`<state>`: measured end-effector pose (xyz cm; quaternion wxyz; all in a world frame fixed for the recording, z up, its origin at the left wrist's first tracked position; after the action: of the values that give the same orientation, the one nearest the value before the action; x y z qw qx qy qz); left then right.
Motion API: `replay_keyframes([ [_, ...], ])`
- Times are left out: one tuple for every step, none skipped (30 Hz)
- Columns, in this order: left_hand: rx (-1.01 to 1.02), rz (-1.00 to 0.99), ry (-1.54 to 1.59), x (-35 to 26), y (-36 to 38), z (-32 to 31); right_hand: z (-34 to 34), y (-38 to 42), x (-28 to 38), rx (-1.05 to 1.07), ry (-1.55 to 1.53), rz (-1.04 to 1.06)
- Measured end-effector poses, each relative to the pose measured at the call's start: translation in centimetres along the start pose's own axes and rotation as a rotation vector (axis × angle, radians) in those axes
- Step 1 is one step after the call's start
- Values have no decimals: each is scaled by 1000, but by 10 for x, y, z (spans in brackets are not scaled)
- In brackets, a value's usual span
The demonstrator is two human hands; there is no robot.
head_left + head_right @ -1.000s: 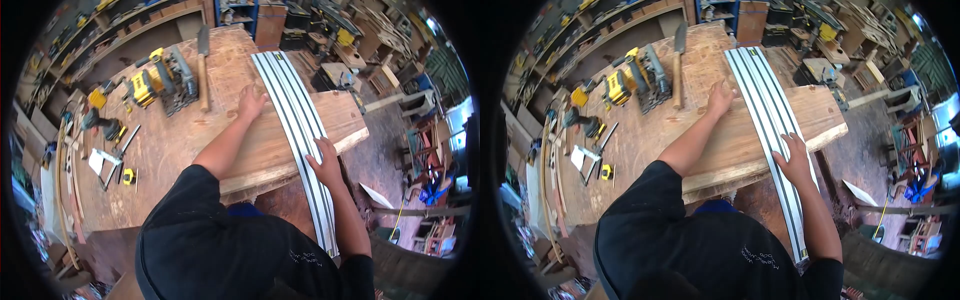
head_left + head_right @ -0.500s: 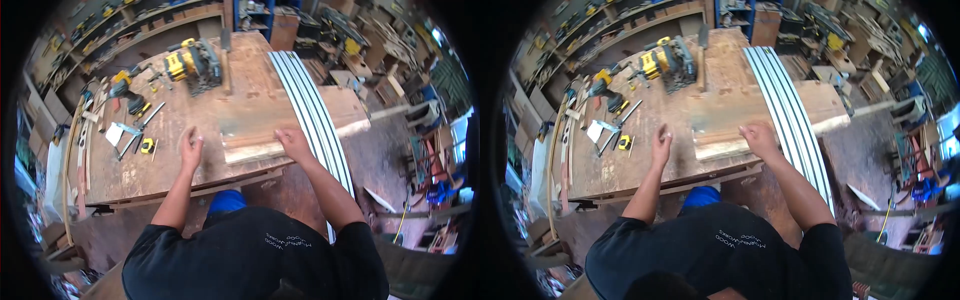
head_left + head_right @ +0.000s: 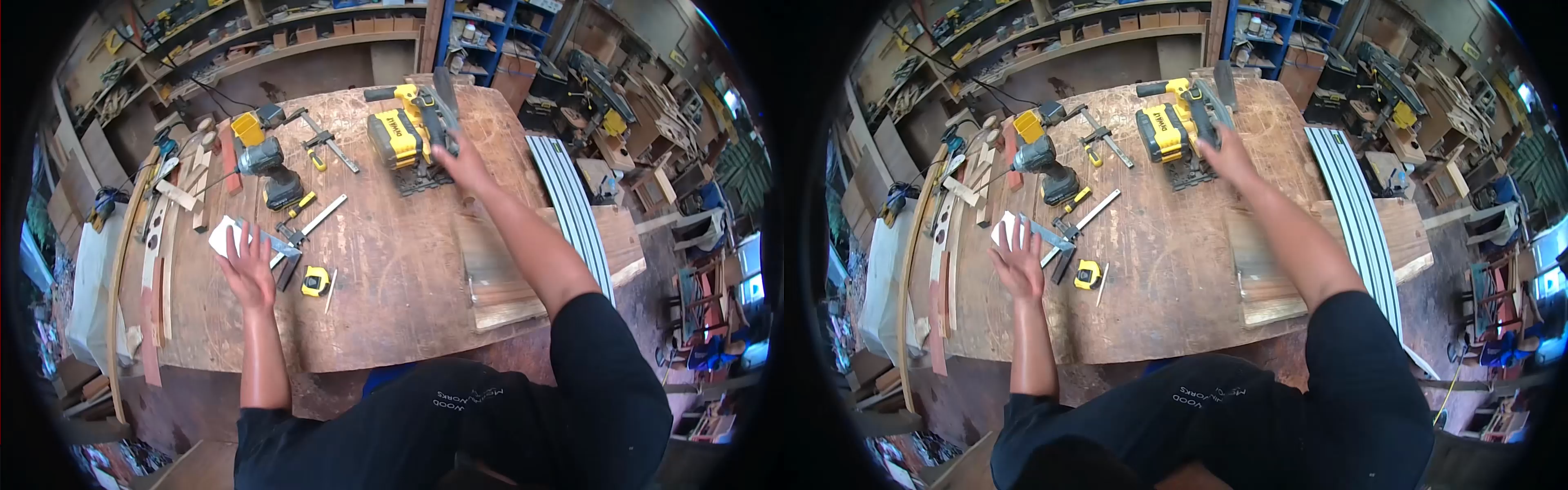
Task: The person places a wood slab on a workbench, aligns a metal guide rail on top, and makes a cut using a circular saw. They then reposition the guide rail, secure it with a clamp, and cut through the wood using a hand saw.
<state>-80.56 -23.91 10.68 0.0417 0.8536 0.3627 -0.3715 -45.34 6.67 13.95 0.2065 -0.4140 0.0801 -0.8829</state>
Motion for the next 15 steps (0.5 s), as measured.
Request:
replay_keyframes([
  [-1,110,-67,6,3,20,-6,-21,-1,-2,4,-13],
  [25,196,-74,17,11,25,-15,-44,-10,63,-142,-184],
  [55,279,-83,32,24,26,-25,-66,-22,125,-291,-351],
  [57,355,-87,53,35,39,-38,-89,-42,98,-227,-345],
  [62,431,-90,73,43,48,-42,-100,-42,79,-226,-342],
  [91,475,-132,85,49,40,-55,-106,-43,201,-363,-420],
  [118,519,-168,98,52,31,-66,-109,-42,326,-496,-496],
  [136,520,-151,111,48,23,-73,-117,-47,304,-483,-466],
  [183,576,-172,128,42,13,-70,-113,-28,260,-582,-449],
  [233,644,-200,141,37,4,-71,-119,-31,288,-524,-466],
  [253,670,-193,150,30,-2,-73,-114,-40,318,-470,-500],
  [264,694,-200,162,15,-15,-72,-109,-40,288,-431,-522],
  [273,702,-205,173,-3,-30,-71,-104,-36,263,-389,-529],
  [257,706,-264,191,-21,-35,-77,-98,-34,282,-383,-474],
  [270,702,-259,204,-41,-45,-83,-88,-35,245,-385,-483],
])
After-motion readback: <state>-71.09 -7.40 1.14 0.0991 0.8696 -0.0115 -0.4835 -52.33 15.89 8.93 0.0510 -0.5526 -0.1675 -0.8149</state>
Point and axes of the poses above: each hand's wrist, its own y-axis away from the middle knuckle, its own z-axis out of the back of the hand, x = y × z, the point moved 6 cm from there along -y, towards the middle knuckle
